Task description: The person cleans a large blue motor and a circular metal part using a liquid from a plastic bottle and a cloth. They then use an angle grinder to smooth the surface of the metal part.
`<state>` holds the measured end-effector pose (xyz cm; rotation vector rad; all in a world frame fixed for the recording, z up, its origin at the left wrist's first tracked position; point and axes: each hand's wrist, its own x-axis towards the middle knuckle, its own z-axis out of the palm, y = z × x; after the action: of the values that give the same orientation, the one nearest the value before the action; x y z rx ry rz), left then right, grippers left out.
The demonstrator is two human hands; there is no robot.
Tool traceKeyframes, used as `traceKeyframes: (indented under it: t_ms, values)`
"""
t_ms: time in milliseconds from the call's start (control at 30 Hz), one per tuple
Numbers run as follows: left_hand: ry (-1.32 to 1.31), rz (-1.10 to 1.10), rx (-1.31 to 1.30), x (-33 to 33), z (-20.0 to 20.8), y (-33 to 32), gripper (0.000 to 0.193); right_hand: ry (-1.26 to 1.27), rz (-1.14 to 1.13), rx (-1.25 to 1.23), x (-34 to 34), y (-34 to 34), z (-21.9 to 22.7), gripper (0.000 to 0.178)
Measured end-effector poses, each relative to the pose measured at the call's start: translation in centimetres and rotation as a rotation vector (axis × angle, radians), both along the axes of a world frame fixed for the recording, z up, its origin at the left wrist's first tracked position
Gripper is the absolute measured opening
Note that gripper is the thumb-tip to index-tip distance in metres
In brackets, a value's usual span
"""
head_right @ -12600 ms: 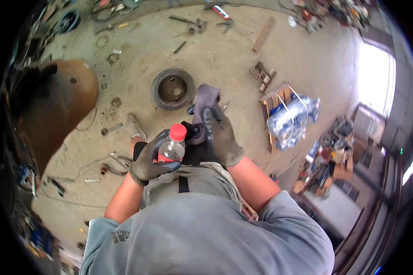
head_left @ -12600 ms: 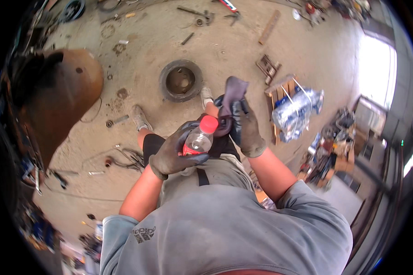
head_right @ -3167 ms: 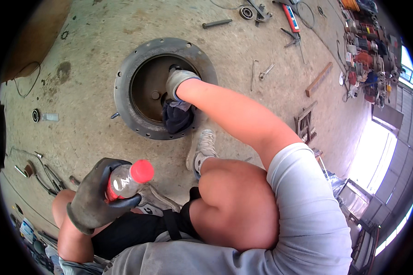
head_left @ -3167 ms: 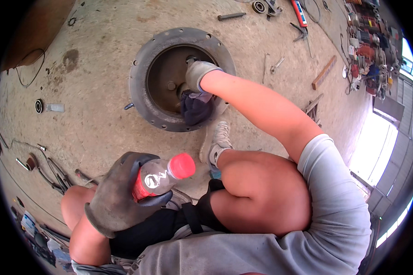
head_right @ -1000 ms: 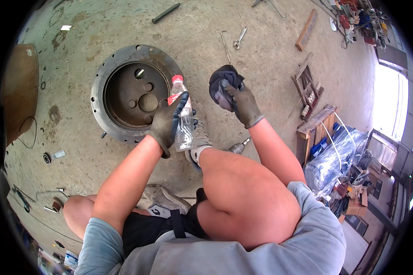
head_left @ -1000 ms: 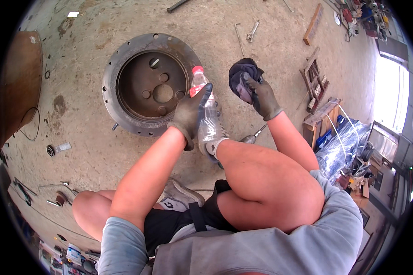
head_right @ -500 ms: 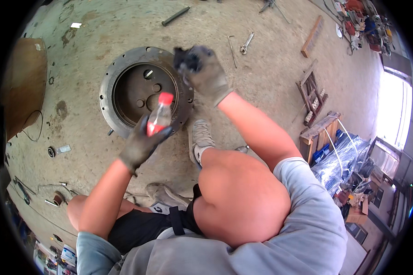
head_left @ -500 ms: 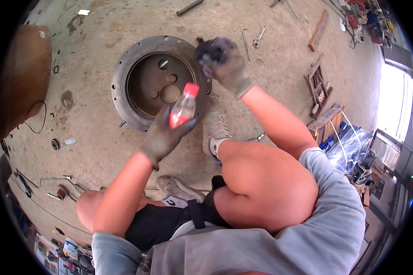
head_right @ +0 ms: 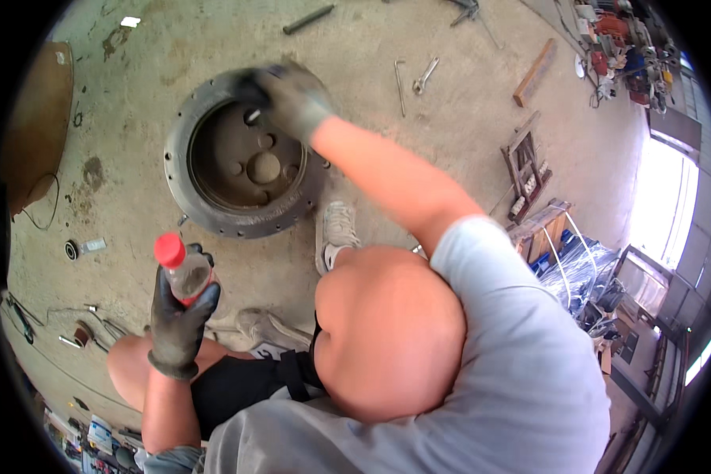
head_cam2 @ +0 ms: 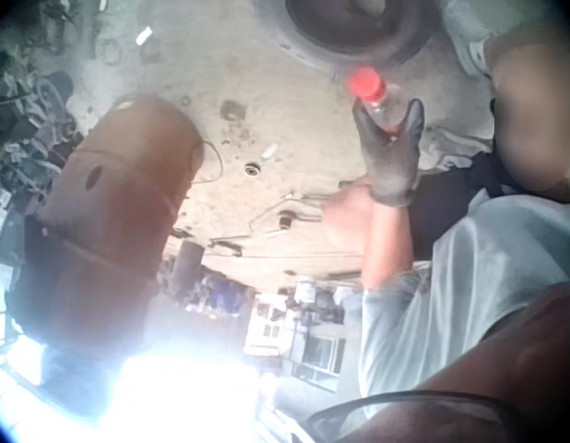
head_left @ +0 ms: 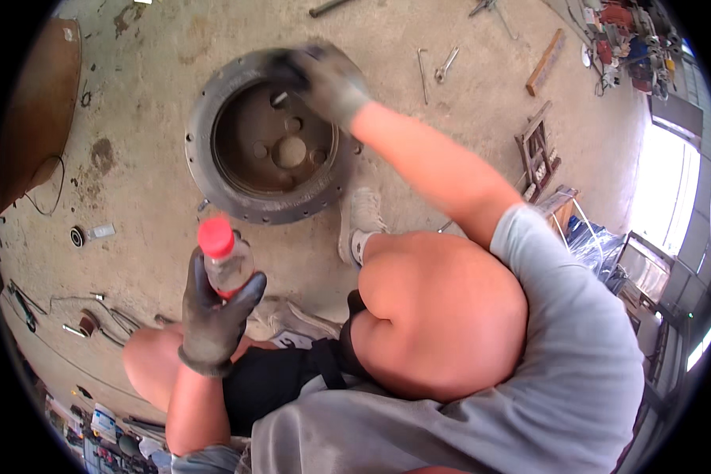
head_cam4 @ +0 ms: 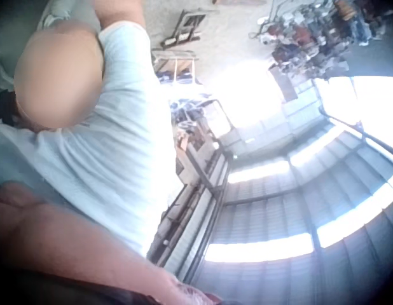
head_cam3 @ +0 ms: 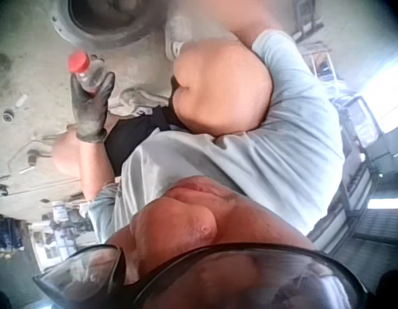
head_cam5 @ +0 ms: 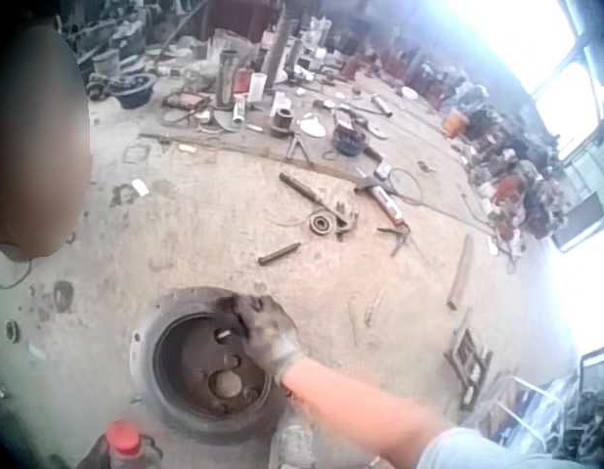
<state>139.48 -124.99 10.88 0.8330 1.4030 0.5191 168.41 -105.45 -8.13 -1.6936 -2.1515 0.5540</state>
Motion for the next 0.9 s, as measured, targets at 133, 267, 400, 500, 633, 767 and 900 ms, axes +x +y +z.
traceKeyframes:
  t_ms: [133,267,400,500,633,767,900]
  values:
    - [-0.015,0.147,0.024,-2.9,-0.6,-0.3,0.061,-0.064,-0.106,-0.076,6.3,-9.8,-0.6,0.037]
    - [-0.075,0.386,0.049,-6.3,-5.4,0.8,0.060,-0.078,-0.127,0.043,1.5,-1.6,0.6,0.035]
    - [0.071,0.617,0.087,-11.5,-11.2,1.9,0.055,-0.183,-0.039,0.033,-0.6,3.5,0.6,0.045]
    - [0.072,0.810,0.015,-12.8,-10.0,2.2,0.052,-0.077,-0.109,-0.019,4.2,-3.0,0.6,0.047]
    - [0.017,0.819,0.141,-13.6,-9.0,2.6,0.054,-0.073,-0.192,-0.174,7.4,-10.6,1.2,0.042]
    - [-0.021,0.739,0.184,-9.7,-7.4,3.5,0.054,-0.093,-0.217,-0.068,4.9,-5.7,1.1,0.045]
    - [0.034,0.619,0.242,-9.5,-9.7,3.4,0.056,-0.191,-0.200,-0.075,-0.6,3.7,1.7,0.039]
